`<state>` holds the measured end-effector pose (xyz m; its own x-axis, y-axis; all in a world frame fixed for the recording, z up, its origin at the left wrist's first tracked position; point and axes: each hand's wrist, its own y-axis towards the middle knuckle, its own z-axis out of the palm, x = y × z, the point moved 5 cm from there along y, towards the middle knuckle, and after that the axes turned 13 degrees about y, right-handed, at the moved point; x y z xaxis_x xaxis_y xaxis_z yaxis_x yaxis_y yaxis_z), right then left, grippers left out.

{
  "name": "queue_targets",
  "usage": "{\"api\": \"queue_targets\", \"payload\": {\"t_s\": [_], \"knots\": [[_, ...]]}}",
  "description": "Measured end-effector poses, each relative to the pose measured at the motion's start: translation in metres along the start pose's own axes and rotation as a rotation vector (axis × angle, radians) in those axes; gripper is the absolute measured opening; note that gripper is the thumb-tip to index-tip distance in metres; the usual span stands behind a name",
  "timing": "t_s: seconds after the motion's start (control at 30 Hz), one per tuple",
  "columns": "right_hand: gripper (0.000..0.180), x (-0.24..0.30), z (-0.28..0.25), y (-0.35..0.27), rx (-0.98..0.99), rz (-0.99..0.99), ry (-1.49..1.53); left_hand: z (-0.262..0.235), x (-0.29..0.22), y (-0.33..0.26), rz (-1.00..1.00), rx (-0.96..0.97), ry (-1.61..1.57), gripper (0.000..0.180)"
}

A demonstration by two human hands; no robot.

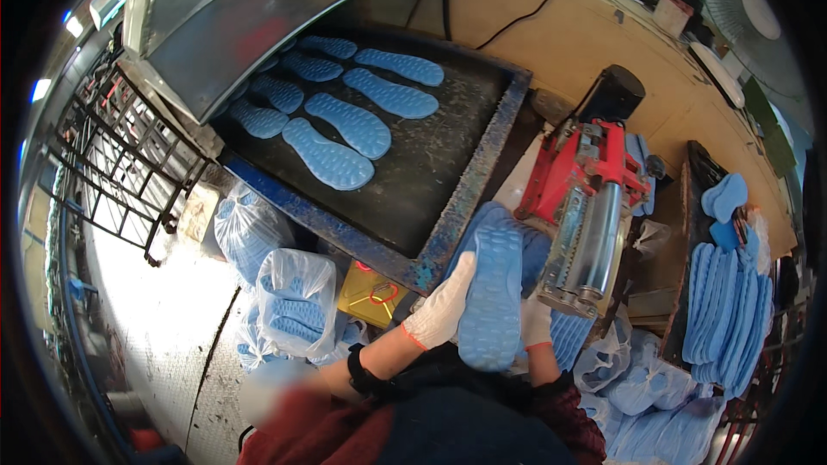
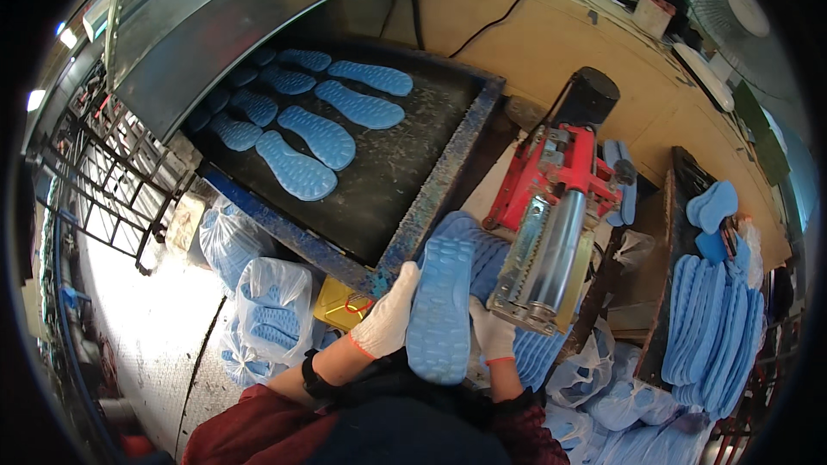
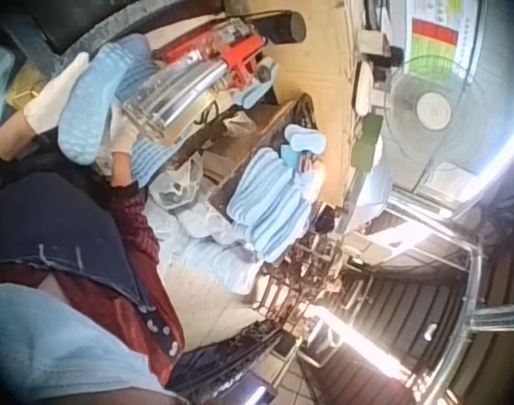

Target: The recorder takes blue shoe insoles from a heating tray and passes them through an adhesive roller machine to apply glue before stacking them.

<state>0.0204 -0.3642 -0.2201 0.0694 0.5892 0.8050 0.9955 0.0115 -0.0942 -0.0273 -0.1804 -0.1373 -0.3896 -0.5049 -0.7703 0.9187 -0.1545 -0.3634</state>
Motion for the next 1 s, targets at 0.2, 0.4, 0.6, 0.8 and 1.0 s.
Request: {"api": "queue_targets", "payload": {"t_s": [0.2, 0.4, 0.6, 0.8, 1.0], "knots": [[0.086, -0.056, 0.003, 0.029, 0.0, -0.02, 0.129, -0.017, -0.082, 0.008, 0.156, -0.485, -0.09, 0.07], [0.063, -0.081, -0.027, 0.018, -0.093, -0.073, 0.701, -0.106, -0.086, 0.056, 0.463, -0.774, 1.321, 0.091], [0.044, -0.001, -0.121, -0.031, -0.272, -0.043, 0.866, -0.099, -0.079, 0.038, 0.51, -0.589, 1.183, 0.057], [0.043, 0.061, -0.209, -0.004, -0.53, -0.482, -0.308, -0.005, -0.11, -0.013, 0.71, -0.328, 0.645, 0.06], [0.044, 0.131, -0.193, 0.004, -0.291, -0.796, -0.34, 0.119, -0.108, 0.045, 1.098, 0.183, 0.983, 0.059]]}}
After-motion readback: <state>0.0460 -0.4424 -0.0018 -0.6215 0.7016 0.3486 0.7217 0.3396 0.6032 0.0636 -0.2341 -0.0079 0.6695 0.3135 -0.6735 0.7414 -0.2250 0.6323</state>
